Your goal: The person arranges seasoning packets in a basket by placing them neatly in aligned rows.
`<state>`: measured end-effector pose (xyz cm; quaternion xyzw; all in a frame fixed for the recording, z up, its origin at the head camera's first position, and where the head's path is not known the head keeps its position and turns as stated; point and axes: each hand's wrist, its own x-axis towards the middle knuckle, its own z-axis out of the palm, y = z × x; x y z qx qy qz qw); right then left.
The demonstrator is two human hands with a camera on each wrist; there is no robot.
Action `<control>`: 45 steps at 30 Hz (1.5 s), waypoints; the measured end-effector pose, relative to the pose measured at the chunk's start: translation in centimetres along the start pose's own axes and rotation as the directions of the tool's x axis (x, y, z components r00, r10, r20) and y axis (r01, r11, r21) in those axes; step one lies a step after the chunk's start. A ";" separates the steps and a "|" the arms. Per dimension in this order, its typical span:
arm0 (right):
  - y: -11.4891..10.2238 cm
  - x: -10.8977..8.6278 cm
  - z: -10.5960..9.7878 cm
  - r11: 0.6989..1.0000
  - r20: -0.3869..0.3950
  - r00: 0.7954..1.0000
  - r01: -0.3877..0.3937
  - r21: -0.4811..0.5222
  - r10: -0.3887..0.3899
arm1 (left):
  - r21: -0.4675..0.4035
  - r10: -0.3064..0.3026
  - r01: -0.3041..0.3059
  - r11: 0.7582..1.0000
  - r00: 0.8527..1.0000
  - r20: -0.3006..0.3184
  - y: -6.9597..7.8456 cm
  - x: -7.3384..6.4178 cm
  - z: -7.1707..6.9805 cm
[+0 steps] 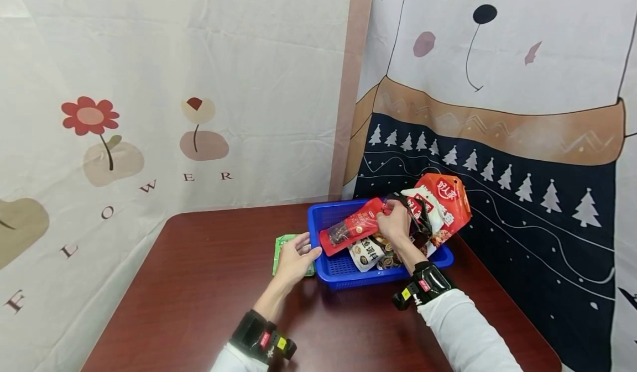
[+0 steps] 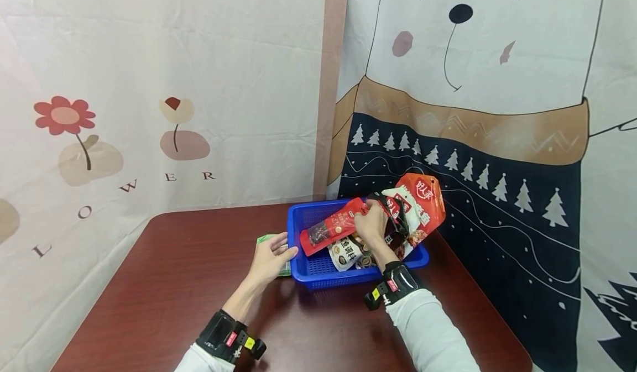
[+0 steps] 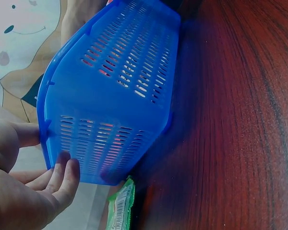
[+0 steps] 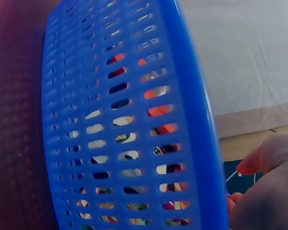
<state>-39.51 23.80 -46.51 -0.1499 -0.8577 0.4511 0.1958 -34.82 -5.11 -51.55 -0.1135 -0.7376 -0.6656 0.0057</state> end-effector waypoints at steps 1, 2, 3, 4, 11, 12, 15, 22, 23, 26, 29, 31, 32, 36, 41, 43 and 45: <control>0.1 0.1 0.0 0.999 -0.001 1.000 0.029 -0.018 -0.029 | 0.002 0.000 0.000 1.000 1.000 0.001 0.0 0.0 0.0; 0.2 0.1 -0.1 0.998 0.001 0.998 0.057 -0.032 -0.057 | 0.004 -0.001 0.001 1.000 1.000 0.001 0.0 0.0 0.0; 0.2 0.1 -0.1 0.996 0.001 0.996 0.085 -0.036 -0.085 | 0.007 0.000 0.000 1.000 1.000 0.001 0.0 0.0 0.0; 0.3 0.1 -0.1 0.993 0.002 0.994 0.112 -0.038 -0.112 | 0.011 0.001 -0.001 1.000 1.000 0.000 0.0 0.0 0.0; 0.5 -0.9 -1.2 0.952 0.076 0.953 0.300 -0.065 -0.295 | 0.126 0.033 -0.031 0.991 0.999 -0.013 -0.1 0.3 -0.5; 0.4 -1.2 -1.5 0.946 0.095 0.946 0.317 -0.067 -0.311 | 0.150 0.037 -0.033 0.988 0.999 -0.022 0.0 0.3 -0.6; 0.0 -2.2 -2.4 0.934 0.167 0.928 0.349 -0.082 -0.332 | 0.238 0.053 -0.038 0.971 0.997 -0.056 0.3 0.3 -1.4; -0.3 -4.3 -4.0 0.913 0.258 0.898 0.394 -0.106 -0.357 | 0.388 0.098 -0.035 0.921 0.985 -0.144 1.7 0.2 -3.8; -0.4 -4.6 -4.1 0.910 0.261 0.894 0.401 -0.103 -0.364 | 0.409 0.101 -0.031 0.912 0.983 -0.150 1.9 0.2 -4.1; -0.7 -5.6 -4.4 0.898 0.262 0.881 0.430 -0.094 -0.394 | 0.453 0.098 -0.018 0.892 0.983 -0.153 2.0 -0.3 -5.1; -1.1 -6.8 -4.4 0.878 0.260 0.858 0.473 -0.066 -0.443 | 0.486 0.093 -0.009 0.874 0.984 -0.149 1.8 -1.0 -6.3; -1.5 -7.7 -4.2 0.863 0.265 0.839 0.504 -0.046 -0.476 | 0.503 0.083 0.002 0.865 0.986 -0.145 1.5 -1.6 -7.2; -1.6 -8.1 -3.9 0.855 0.271 0.829 0.517 -0.040 -0.489 | 0.508 0.076 0.008 0.862 0.987 -0.144 1.3 -1.9 -7.7; -2.1 -9.8 -2.7 0.822 0.322 0.783 0.569 -0.023 -0.532 | 0.523 0.043 0.040 0.852 0.988 -0.145 0.3 -2.9 -9.5; -3.2 -11.7 -0.5 0.782 0.374 0.728 0.623 -0.010 -0.575 | 0.540 0.003 0.071 0.839 0.991 -0.136 -0.4 -4.3 -11.5; -3.8 -12.5 0.5 0.755 0.395 0.699 0.655 -0.020 -0.596 | 0.553 -0.006 0.079 0.830 0.991 -0.131 -0.6 -4.8 -12.1; -4.4 -13.3 1.5 0.710 0.413 0.655 0.703 -0.028 -0.633 | 0.569 -0.018 0.090 0.818 0.991 -0.130 -0.7 -5.1 -12.6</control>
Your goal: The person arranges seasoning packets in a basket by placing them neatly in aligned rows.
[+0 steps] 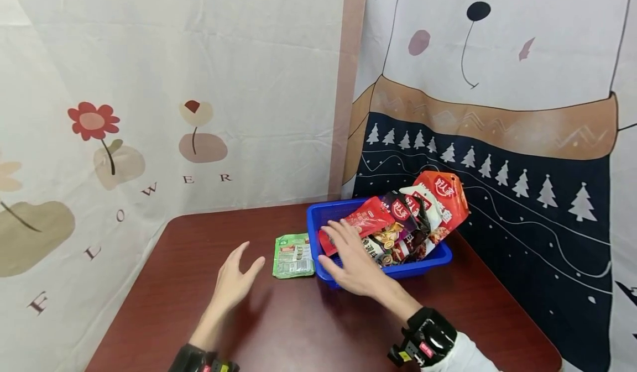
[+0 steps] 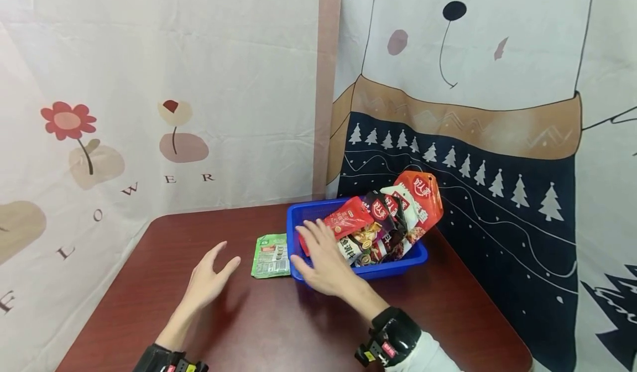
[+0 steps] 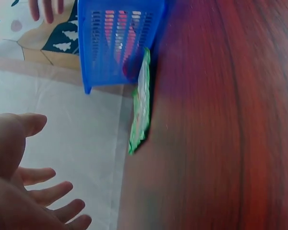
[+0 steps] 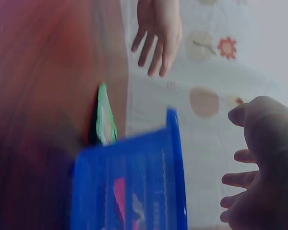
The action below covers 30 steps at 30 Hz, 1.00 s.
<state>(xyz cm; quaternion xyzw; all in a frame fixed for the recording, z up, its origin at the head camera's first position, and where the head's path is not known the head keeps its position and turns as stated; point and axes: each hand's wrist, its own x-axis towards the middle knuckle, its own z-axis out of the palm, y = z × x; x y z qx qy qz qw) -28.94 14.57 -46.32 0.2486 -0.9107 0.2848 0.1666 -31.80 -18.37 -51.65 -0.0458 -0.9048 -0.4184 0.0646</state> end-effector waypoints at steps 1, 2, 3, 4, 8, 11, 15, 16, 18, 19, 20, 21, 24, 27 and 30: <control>-0.5 0.2 0.5 0.999 0.008 1.000 0.030 -0.018 -0.030 | 0.012 -0.001 0.001 1.000 1.000 -0.002 -0.2 -0.1 -0.2; -0.9 0.3 1.1 0.997 0.017 0.998 0.060 -0.040 -0.059 | 0.024 0.000 0.000 1.000 1.000 -0.002 -0.4 -0.1 -0.4; -1.4 0.5 1.6 0.994 0.025 0.996 0.090 -0.062 -0.088 | 0.039 0.003 -0.003 0.999 1.000 0.000 -0.6 -0.1 -0.5; -1.8 0.7 2.1 0.990 0.029 0.993 0.118 -0.082 -0.116 | 0.053 0.004 -0.004 0.999 1.000 0.002 -0.7 -0.1 -0.7; -3.6 1.3 4.3 0.973 0.085 0.980 0.189 -0.133 -0.178 | 0.097 0.002 -0.004 0.995 1.000 0.020 -1.2 0.1 -1.0; -4.7 1.5 6.2 0.968 0.152 0.971 0.205 -0.142 -0.183 | 0.105 -0.002 -0.002 0.994 0.999 0.037 -1.5 0.5 -1.0; -5.3 1.6 8.8 0.968 0.228 0.962 0.190 -0.161 -0.151 | 0.085 0.006 -0.011 0.996 0.998 0.055 -1.7 1.1 -0.4; -5.2 1.6 9.5 0.970 0.238 0.961 0.180 -0.166 -0.138 | 0.077 0.010 -0.015 0.997 0.998 0.058 -1.7 1.2 -0.1; -4.9 1.5 10.7 0.970 0.239 0.965 0.154 -0.188 -0.106 | 0.070 0.015 -0.019 0.997 0.998 0.064 -1.8 1.5 0.5; -4.7 1.4 11.3 0.971 0.236 0.968 0.133 -0.197 -0.084 | 0.066 0.017 -0.021 0.998 0.998 0.068 -1.8 1.6 0.8; -4.4 1.4 11.8 0.973 0.230 0.971 0.108 -0.205 -0.060 | 0.062 0.020 -0.024 0.998 0.997 0.069 -1.8 1.7 1.1; -4.1 1.3 12.2 0.973 0.225 0.974 0.080 -0.215 -0.030 | 0.060 0.022 -0.026 0.998 0.997 0.069 -1.7 1.7 1.4; -3.2 1.2 13.4 0.970 0.194 0.980 -0.001 -0.243 0.049 | 0.051 0.022 -0.025 0.998 0.997 0.068 -1.3 2.1 2.3; -2.4 1.4 14.1 0.969 0.171 0.981 -0.046 -0.244 0.090 | 0.033 0.029 -0.031 0.999 0.998 0.064 -0.6 2.4 3.2; -1.9 1.7 14.5 0.973 0.163 0.983 -0.050 -0.227 0.088 | 0.006 0.025 -0.026 1.000 0.997 0.074 -0.1 2.8 3.9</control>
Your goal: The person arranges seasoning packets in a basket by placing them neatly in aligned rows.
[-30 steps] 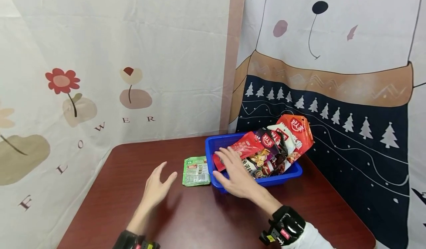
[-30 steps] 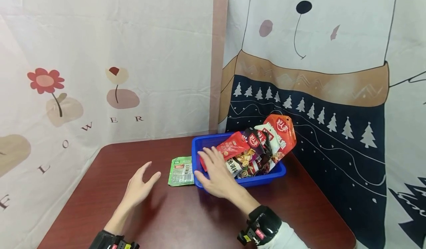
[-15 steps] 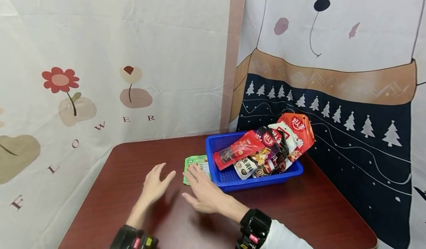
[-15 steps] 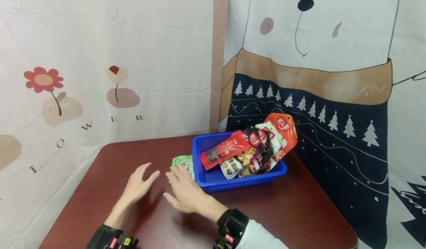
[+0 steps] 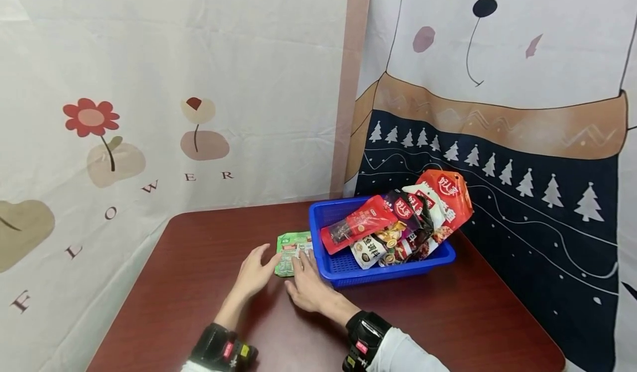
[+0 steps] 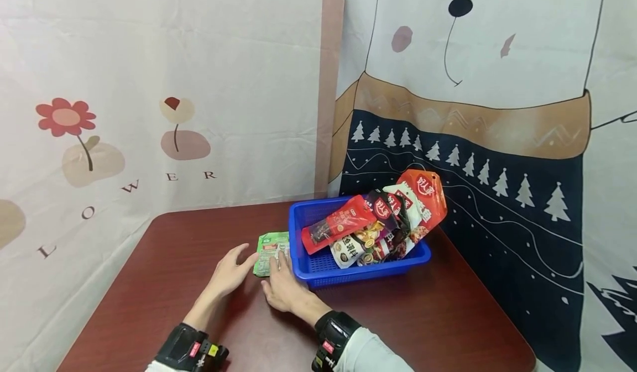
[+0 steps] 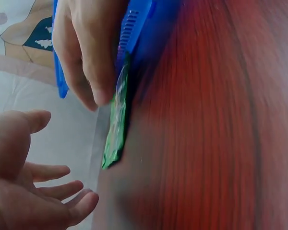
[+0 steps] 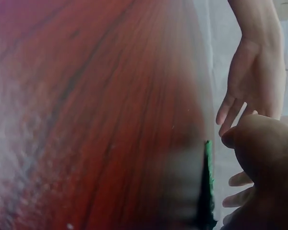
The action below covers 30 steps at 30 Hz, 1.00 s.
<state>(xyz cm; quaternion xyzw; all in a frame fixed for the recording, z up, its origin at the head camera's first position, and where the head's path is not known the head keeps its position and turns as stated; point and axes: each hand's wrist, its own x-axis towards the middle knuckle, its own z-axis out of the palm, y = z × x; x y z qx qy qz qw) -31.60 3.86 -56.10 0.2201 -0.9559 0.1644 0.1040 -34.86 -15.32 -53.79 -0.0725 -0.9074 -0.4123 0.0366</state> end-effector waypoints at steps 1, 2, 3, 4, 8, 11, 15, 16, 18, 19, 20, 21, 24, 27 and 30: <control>0.1 0.1 0.1 1.000 0.002 1.000 -0.001 0.008 0.001 | -0.016 -0.004 0.005 1.000 1.000 0.006 0.1 0.1 0.2; 0.1 0.1 0.2 1.000 0.000 1.000 0.000 0.019 0.000 | -0.035 -0.014 0.015 0.999 1.000 0.016 0.3 0.2 0.5; 0.2 0.2 0.2 0.999 0.003 1.000 -0.005 0.034 0.005 | -0.060 -0.023 0.024 0.998 0.999 0.024 0.4 0.4 0.7; 0.2 0.2 0.2 0.999 0.000 1.000 -0.008 0.043 0.008 | -0.084 -0.024 0.026 0.996 0.999 0.027 0.5 0.5 0.9; 0.2 0.2 0.3 0.994 0.026 0.999 -0.045 0.096 0.042 | -0.165 -0.020 0.022 0.986 1.000 0.015 0.3 0.9 1.7; 0.2 0.1 0.3 0.992 0.045 0.997 -0.073 0.099 0.069 | -0.237 -0.060 0.059 0.970 0.998 0.003 0.3 1.2 1.9; 0.3 -0.1 0.2 0.992 0.059 0.994 -0.096 0.086 0.091 | -0.385 -0.189 0.184 0.904 0.982 0.026 0.7 1.2 1.7; 0.3 -0.1 0.2 0.991 0.065 0.993 -0.101 0.087 0.095 | -0.411 -0.206 0.201 0.889 0.978 0.033 0.7 1.3 1.7; 0.3 -0.3 0.2 0.991 0.083 0.992 -0.103 0.083 0.096 | -0.450 -0.239 0.233 0.862 0.970 0.045 0.6 1.3 1.8; 0.3 -0.4 0.2 0.992 0.088 0.992 -0.097 0.078 0.090 | -0.464 -0.245 0.240 0.853 0.968 0.050 0.5 1.2 1.8; 0.3 -0.5 0.2 0.994 0.092 0.993 -0.086 0.071 0.079 | -0.473 -0.246 0.241 0.847 0.968 0.052 0.4 1.2 1.9; 0.3 -0.6 0.2 0.995 0.098 0.993 -0.072 0.064 0.066 | -0.478 -0.245 0.240 0.845 0.968 0.052 0.3 1.3 2.0; 0.4 -0.8 0.0 0.999 0.108 0.994 -0.025 0.034 0.021 | -0.484 -0.236 0.224 0.846 0.971 0.037 -0.2 1.4 2.3; 0.5 -1.0 -0.1 0.999 0.126 0.992 -0.002 0.032 -0.002 | -0.481 -0.221 0.207 0.852 0.975 0.027 -0.4 1.4 2.4; 0.6 -1.2 -0.1 0.998 0.142 0.990 -0.002 0.065 -0.008 | -0.478 -0.220 0.211 0.853 0.975 0.039 -0.3 1.0 2.4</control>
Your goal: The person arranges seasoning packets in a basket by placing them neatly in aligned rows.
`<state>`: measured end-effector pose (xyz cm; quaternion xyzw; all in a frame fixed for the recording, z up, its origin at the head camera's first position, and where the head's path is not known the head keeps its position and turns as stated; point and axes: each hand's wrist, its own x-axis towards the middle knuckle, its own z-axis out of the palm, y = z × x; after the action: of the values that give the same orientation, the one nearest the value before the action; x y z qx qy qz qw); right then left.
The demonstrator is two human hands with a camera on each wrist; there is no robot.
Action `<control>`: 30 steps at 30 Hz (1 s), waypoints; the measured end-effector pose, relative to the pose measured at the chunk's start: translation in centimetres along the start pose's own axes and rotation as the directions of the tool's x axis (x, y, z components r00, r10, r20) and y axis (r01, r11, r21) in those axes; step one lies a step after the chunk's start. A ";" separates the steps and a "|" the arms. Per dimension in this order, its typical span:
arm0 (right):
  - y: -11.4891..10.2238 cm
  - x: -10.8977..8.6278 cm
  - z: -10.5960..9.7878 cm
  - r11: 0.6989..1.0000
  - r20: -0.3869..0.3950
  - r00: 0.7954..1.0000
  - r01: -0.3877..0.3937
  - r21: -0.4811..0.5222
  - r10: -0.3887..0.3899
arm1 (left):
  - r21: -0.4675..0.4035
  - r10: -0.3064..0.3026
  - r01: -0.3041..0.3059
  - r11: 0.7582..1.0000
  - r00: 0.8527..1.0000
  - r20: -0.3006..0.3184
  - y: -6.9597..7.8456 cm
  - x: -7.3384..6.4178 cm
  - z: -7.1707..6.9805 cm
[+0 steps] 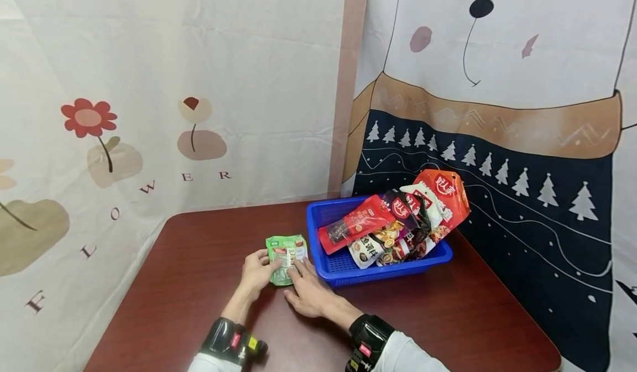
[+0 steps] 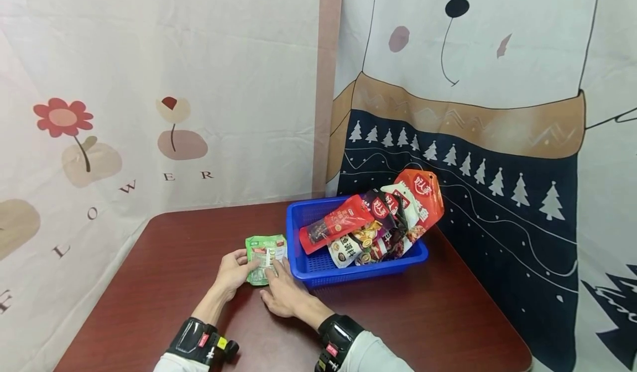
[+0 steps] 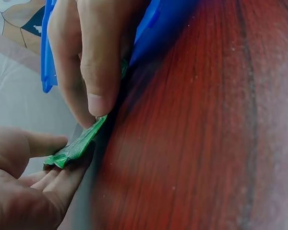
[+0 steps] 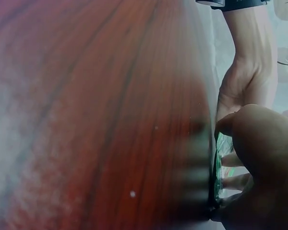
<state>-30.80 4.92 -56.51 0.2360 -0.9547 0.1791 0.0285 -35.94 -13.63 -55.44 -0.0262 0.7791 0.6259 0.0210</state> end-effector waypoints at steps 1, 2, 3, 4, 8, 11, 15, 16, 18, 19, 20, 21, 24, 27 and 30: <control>0.0 -0.1 0.0 1.000 0.006 1.000 0.000 0.012 0.000 | 0.004 -0.002 0.002 1.000 1.000 0.005 0.0 -0.1 -0.1; 0.0 -0.1 0.0 1.000 0.008 1.000 0.000 0.024 0.000 | 0.006 -0.001 0.001 1.000 1.000 0.009 0.0 -0.2 -0.1; 0.0 -0.2 0.0 0.999 0.012 1.000 0.000 0.035 -0.001 | 0.011 -0.003 0.003 1.000 1.000 0.009 0.0 -0.4 -0.2; -0.1 -0.2 -0.1 0.999 0.012 1.000 0.004 0.047 -0.004 | 0.019 -0.003 0.003 1.000 1.000 0.005 0.1 -0.5 -0.4; -0.6 -0.3 -0.4 0.994 0.006 0.999 0.031 0.104 -0.032 | 0.055 0.041 -0.040 0.998 0.999 -0.028 0.3 -1.1 -1.1; -1.1 -0.2 -1.1 0.983 -0.028 0.996 0.086 0.162 -0.082 | 0.096 0.103 -0.097 0.991 0.993 -0.062 0.9 -1.6 -1.9; -2.3 -0.4 -2.4 0.960 -0.090 0.989 0.133 0.244 -0.114 | 0.144 0.176 -0.160 0.977 0.979 -0.104 2.1 -2.3 -3.3; -2.6 -0.6 -2.8 0.951 -0.106 0.989 0.132 0.278 -0.106 | 0.146 0.189 -0.172 0.974 0.976 -0.112 2.4 -2.6 -3.7; -3.3 -1.1 -3.7 0.929 -0.155 0.985 0.130 0.347 -0.080 | 0.124 0.210 -0.195 0.973 0.971 -0.116 3.3 -3.1 -4.4; -3.7 -1.3 -4.1 0.916 -0.190 0.980 0.132 0.378 -0.063 | 0.108 0.217 -0.205 0.973 0.969 -0.117 3.7 -3.4 -4.7; -4.0 -1.6 -4.6 0.902 -0.231 0.972 0.135 0.409 -0.041 | 0.088 0.226 -0.217 0.972 0.967 -0.119 4.2 -3.7 -5.0; -4.3 -1.9 -5.1 0.884 -0.279 0.960 0.148 0.443 -0.021 | 0.063 0.234 -0.228 0.972 0.965 -0.116 4.6 -4.0 -5.3; -4.9 -2.4 -6.7 0.827 -0.438 0.898 0.213 0.520 0.044 | -0.013 0.257 -0.260 0.966 0.961 -0.101 5.7 -4.9 -5.8; -5.0 -2.8 -8.1 0.740 -0.516 0.844 0.253 0.624 0.146 | -0.081 0.284 -0.291 0.953 0.955 -0.081 6.6 -5.6 -5.8; -4.7 -3.1 -9.4 0.628 -0.484 0.839 0.241 0.739 0.247 | -0.130 0.311 -0.316 0.940 0.949 -0.057 7.2 -6.2 -5.5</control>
<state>-26.16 5.70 -46.64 0.1621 -0.7330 0.6318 0.1930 -30.27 -17.39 -46.83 0.0857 0.7286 0.6730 -0.0944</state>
